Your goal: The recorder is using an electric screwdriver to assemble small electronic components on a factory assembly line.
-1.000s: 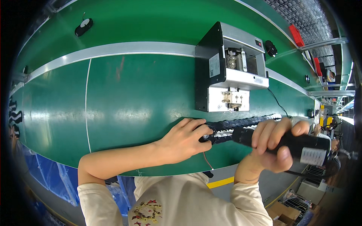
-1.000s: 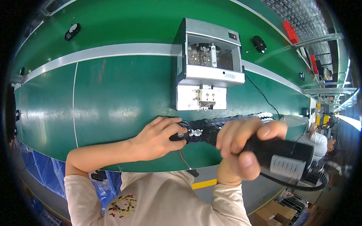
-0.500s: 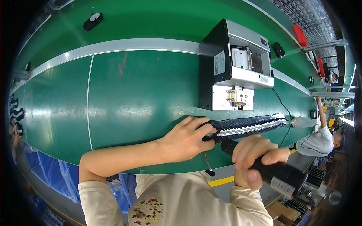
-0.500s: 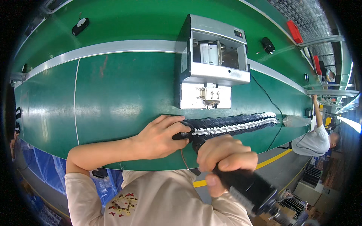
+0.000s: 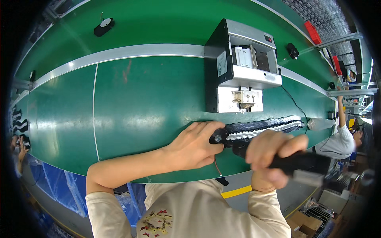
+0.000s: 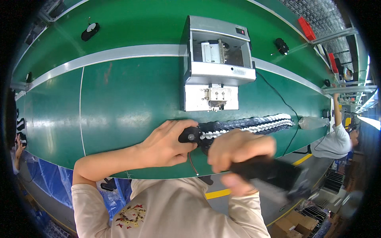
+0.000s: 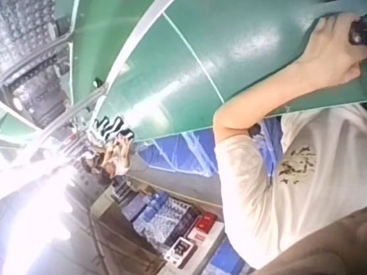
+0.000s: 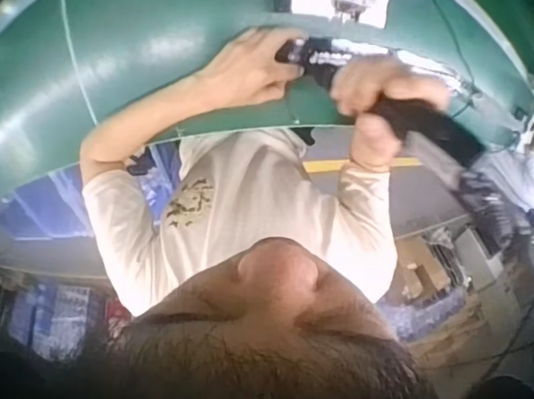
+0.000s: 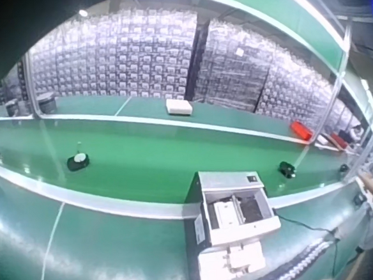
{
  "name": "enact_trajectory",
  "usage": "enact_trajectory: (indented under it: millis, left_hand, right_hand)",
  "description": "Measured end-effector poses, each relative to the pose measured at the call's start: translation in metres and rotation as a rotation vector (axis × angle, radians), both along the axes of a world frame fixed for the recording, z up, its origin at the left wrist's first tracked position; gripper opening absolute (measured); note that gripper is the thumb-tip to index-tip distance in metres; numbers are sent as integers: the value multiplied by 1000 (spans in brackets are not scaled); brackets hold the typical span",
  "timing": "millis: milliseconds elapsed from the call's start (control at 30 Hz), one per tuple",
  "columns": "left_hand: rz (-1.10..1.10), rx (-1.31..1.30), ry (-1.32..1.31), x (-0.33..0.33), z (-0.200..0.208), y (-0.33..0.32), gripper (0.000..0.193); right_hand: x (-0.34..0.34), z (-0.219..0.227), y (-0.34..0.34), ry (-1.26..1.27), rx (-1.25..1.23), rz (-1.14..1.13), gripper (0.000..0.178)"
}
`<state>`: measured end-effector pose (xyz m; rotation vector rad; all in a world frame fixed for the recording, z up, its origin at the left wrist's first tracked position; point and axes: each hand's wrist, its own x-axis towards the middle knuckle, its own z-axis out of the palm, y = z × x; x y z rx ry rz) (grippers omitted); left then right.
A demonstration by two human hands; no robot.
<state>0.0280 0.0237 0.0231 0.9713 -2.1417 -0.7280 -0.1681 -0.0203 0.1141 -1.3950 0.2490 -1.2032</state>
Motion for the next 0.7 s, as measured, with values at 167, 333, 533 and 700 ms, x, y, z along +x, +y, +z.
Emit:
enact_trajectory:
  millis: [167, 333, 533, 700]
  left_hand:
    - [16, 63, 82, 5, 12, -7, 36]
    - [-50, 143, -101, 54, 46, -30, 39]
    - [562, -343, -93, 103, 9, -104, 38]
    - [1048, -482, -206, 192, -23, -157, 43]
  right_hand:
    - [-31, 24, -27, -298, -129, -58, 48]
    - [-39, 20, -38, -276, -110, -41, 48]
    - [-39, 7, -28, -271, -98, -57, 49]
    - [-31, 6, -21, -271, -22, -144, 49]
